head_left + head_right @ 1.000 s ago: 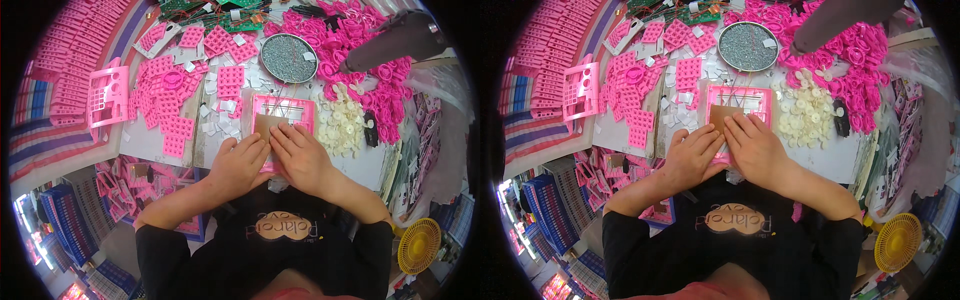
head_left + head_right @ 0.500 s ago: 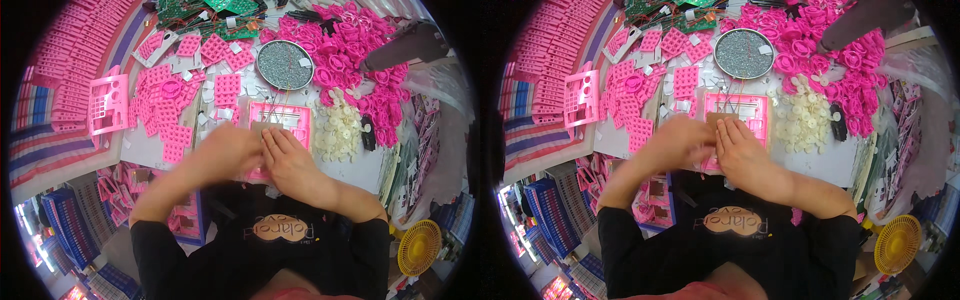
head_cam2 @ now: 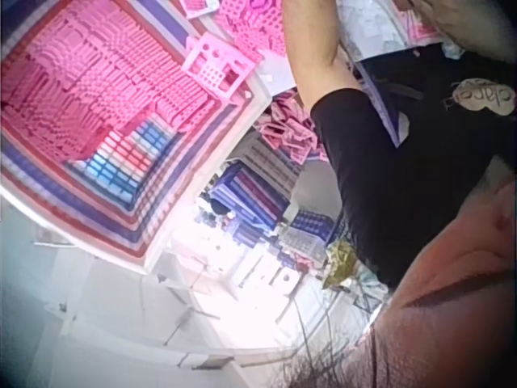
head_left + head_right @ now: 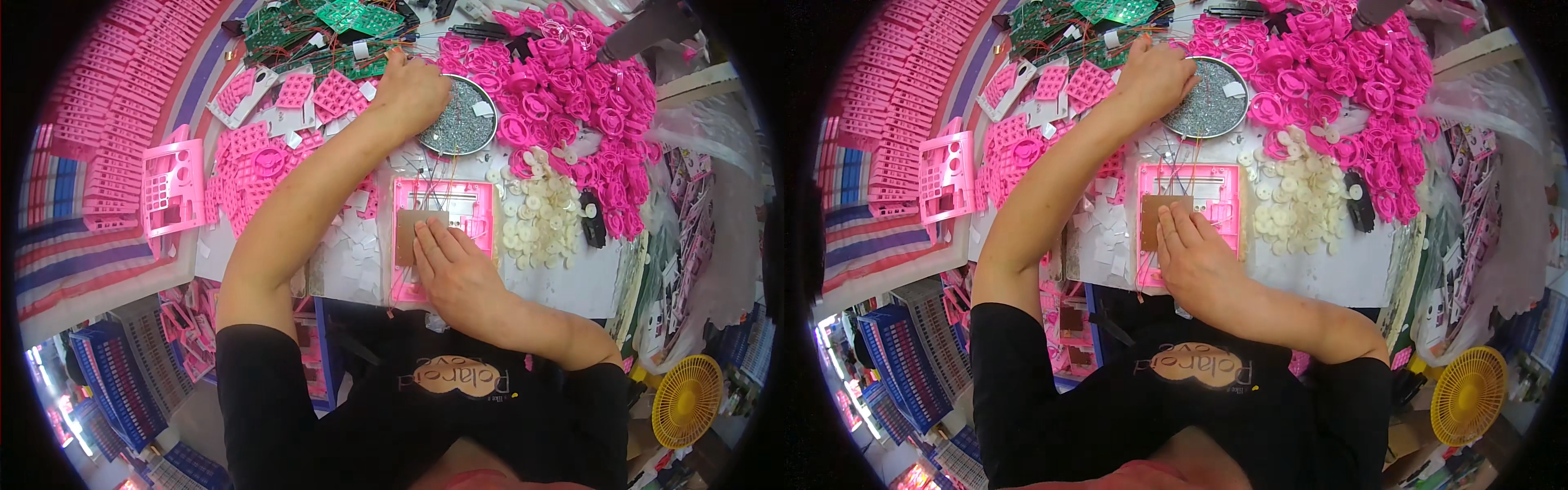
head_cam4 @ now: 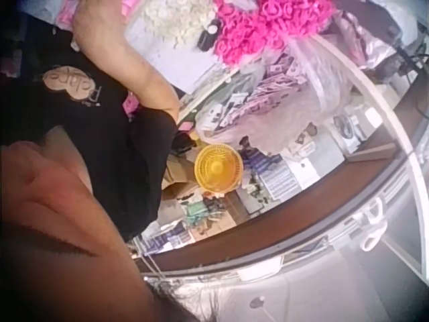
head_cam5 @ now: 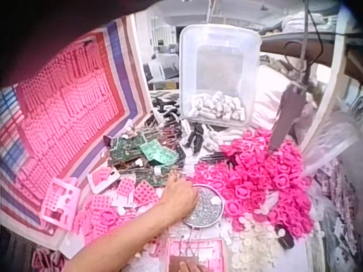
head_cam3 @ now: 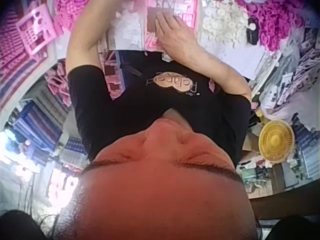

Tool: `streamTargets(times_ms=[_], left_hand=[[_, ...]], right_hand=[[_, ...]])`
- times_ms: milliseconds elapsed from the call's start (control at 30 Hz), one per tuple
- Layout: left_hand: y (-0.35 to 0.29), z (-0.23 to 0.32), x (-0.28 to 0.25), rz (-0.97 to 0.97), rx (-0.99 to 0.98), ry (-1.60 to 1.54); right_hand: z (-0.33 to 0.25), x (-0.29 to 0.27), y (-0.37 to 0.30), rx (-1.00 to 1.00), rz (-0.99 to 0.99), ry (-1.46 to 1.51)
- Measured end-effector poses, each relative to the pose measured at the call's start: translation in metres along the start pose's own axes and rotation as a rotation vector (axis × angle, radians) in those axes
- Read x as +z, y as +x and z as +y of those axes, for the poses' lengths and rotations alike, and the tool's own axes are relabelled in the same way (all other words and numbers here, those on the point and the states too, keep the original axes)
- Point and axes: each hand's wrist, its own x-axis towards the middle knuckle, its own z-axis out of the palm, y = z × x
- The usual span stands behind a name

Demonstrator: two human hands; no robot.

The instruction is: The worker is assembling a pink toy piggy bank by installing electronic components and using a hot glue gun.

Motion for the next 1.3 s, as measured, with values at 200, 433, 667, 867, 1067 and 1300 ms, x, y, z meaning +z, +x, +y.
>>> streamTargets(times_ms=[200,433,667,867,1067,1300], left_hand=[[0.010,-0.003,-0.006,-0.240,-0.055,0.018],[-0.055,0.028,-0.096,0.038,-0.189,-0.660],[-0.182,0.109,-0.113,-0.056,-0.194,-0.628],[-0.198,0.119,-0.116,-0.098,-0.250,-0.662],[-0.198,0.115,-0.111,-0.068,-0.294,-0.693],[-0.204,0.118,-0.105,-0.020,-0.303,-0.683]], right_hand=[[-0.002,0.002,-0.001,0.043,0.052,0.104],[0.005,0.002,-0.005,0.054,0.086,0.147],[0.016,0.006,-0.009,0.033,0.151,0.322],[0.116,-0.084,-0.025,0.170,1.138,0.930],[0.140,-0.100,0.028,0.136,0.718,1.435],[0.071,-0.050,0.040,0.025,0.509,1.605]])
